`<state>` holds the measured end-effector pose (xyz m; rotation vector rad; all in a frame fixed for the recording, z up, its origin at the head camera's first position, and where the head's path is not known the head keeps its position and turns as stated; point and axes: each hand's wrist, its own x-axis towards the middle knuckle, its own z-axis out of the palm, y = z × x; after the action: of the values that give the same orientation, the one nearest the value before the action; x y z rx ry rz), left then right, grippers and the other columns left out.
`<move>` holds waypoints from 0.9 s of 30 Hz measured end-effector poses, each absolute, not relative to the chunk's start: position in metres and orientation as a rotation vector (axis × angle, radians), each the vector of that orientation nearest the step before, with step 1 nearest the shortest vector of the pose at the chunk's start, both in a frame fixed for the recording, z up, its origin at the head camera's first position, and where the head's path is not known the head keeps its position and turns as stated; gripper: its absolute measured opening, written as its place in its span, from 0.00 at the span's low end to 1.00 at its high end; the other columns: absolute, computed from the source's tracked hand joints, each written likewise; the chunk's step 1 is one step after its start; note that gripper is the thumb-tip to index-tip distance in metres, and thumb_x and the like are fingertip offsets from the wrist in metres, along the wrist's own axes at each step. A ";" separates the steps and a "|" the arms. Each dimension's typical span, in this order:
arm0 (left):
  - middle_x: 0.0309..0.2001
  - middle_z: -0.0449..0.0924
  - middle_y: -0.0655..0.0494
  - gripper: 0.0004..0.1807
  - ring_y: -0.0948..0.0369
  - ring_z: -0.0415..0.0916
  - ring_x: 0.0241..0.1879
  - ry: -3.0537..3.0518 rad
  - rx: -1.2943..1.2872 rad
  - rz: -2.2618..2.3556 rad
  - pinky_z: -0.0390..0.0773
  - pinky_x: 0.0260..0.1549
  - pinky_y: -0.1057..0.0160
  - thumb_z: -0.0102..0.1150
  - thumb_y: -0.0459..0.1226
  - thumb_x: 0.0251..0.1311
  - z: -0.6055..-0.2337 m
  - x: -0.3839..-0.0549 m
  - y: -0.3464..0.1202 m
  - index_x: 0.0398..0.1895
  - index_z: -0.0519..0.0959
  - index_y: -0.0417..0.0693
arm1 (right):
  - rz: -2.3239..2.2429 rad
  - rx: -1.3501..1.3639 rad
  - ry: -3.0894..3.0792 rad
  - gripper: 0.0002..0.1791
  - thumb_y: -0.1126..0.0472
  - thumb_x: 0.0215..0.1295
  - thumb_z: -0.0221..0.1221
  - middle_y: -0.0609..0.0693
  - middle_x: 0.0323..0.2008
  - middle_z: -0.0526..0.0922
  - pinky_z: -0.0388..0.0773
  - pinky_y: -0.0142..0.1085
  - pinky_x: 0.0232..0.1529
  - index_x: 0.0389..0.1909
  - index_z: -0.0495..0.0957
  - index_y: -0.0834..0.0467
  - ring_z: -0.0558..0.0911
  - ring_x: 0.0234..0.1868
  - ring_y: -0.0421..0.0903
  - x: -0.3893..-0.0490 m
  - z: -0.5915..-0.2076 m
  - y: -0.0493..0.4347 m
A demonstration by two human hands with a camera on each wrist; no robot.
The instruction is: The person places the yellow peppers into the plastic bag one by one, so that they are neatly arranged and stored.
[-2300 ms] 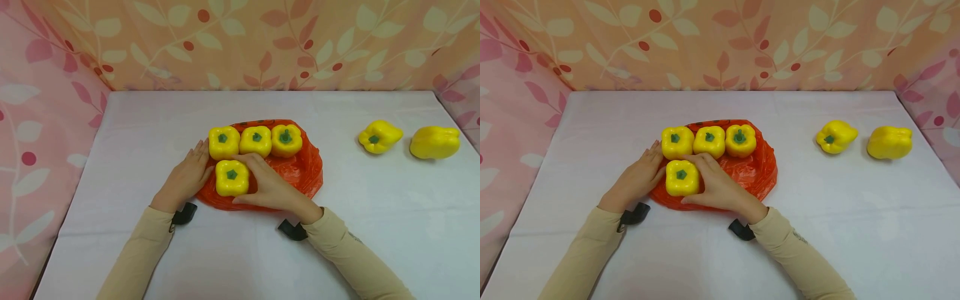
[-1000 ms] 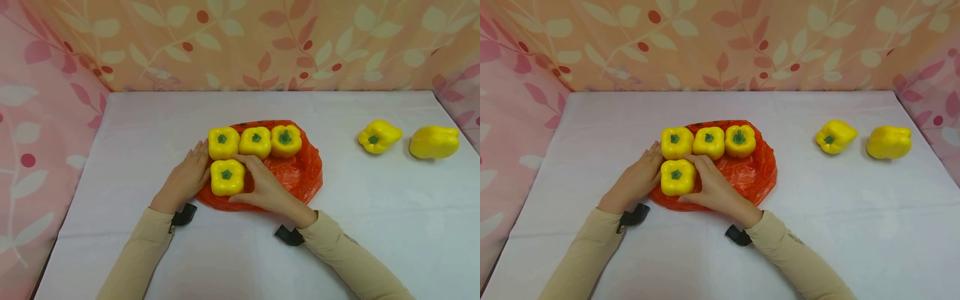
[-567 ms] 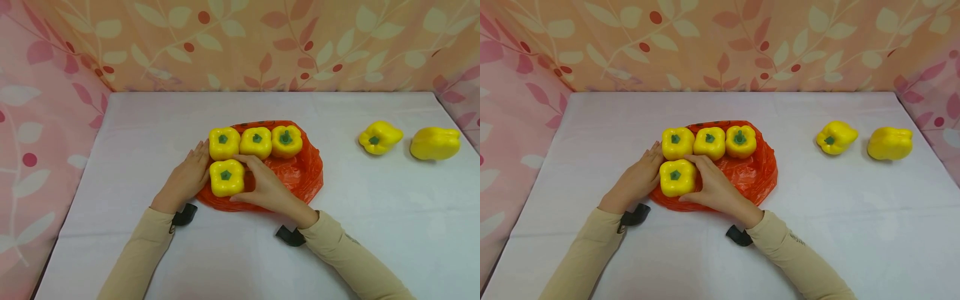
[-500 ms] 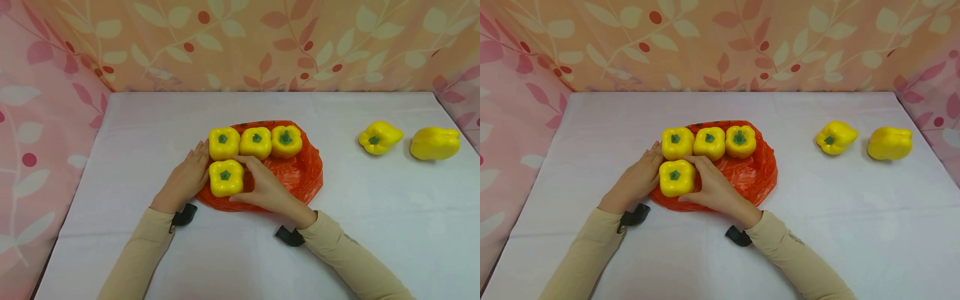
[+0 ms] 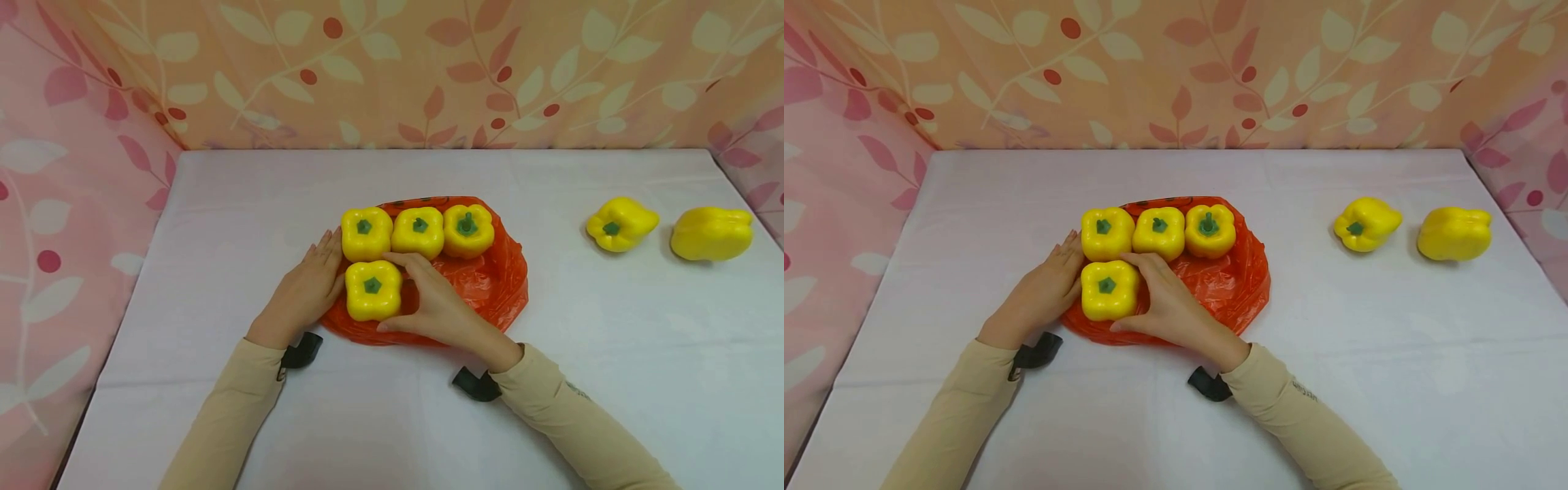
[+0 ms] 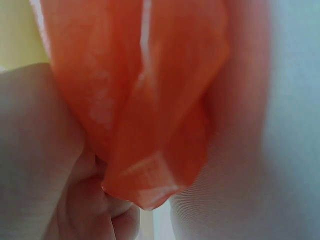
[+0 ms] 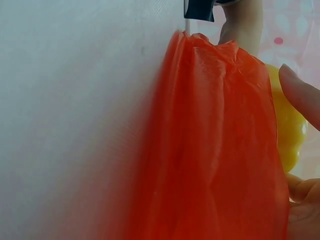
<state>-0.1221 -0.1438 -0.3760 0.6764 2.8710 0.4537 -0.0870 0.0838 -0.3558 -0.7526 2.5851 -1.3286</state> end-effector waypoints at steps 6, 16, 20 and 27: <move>0.74 0.38 0.45 0.37 0.53 0.35 0.73 2.868 0.671 0.454 0.42 0.69 0.52 0.42 0.44 0.71 -0.376 -0.122 -0.143 0.73 0.40 0.35 | -1.349 -0.734 2.601 0.47 0.54 0.44 0.75 0.46 0.61 0.67 0.68 0.40 0.60 0.66 0.62 0.55 0.69 0.58 0.42 -0.086 -0.354 0.088; 0.74 0.38 0.45 0.37 0.53 0.35 0.73 2.862 0.669 0.453 0.42 0.69 0.52 0.42 0.43 0.71 -0.376 -0.122 -0.144 0.73 0.39 0.35 | -1.440 -0.775 2.609 0.43 0.59 0.45 0.74 0.51 0.62 0.70 0.70 0.46 0.59 0.64 0.65 0.60 0.68 0.62 0.46 -0.082 -0.348 0.107; 0.74 0.38 0.45 0.37 0.53 0.35 0.73 2.863 0.670 0.454 0.42 0.69 0.52 0.42 0.43 0.71 -0.376 -0.122 -0.144 0.73 0.39 0.35 | -1.446 -0.733 2.658 0.41 0.60 0.45 0.74 0.51 0.60 0.71 0.71 0.48 0.58 0.62 0.67 0.60 0.69 0.61 0.48 -0.078 -0.344 0.120; 0.74 0.38 0.45 0.37 0.52 0.35 0.73 2.865 0.676 0.452 0.43 0.69 0.51 0.42 0.43 0.71 -0.377 -0.123 -0.144 0.73 0.40 0.35 | -1.475 -0.670 2.755 0.40 0.64 0.45 0.73 0.51 0.59 0.73 0.72 0.47 0.57 0.61 0.68 0.60 0.70 0.60 0.46 -0.072 -0.341 0.144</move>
<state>-0.1228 -0.1435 -0.3768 0.6758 2.8650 0.4518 -0.0725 0.1435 -0.3412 -0.6697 2.7548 -1.4750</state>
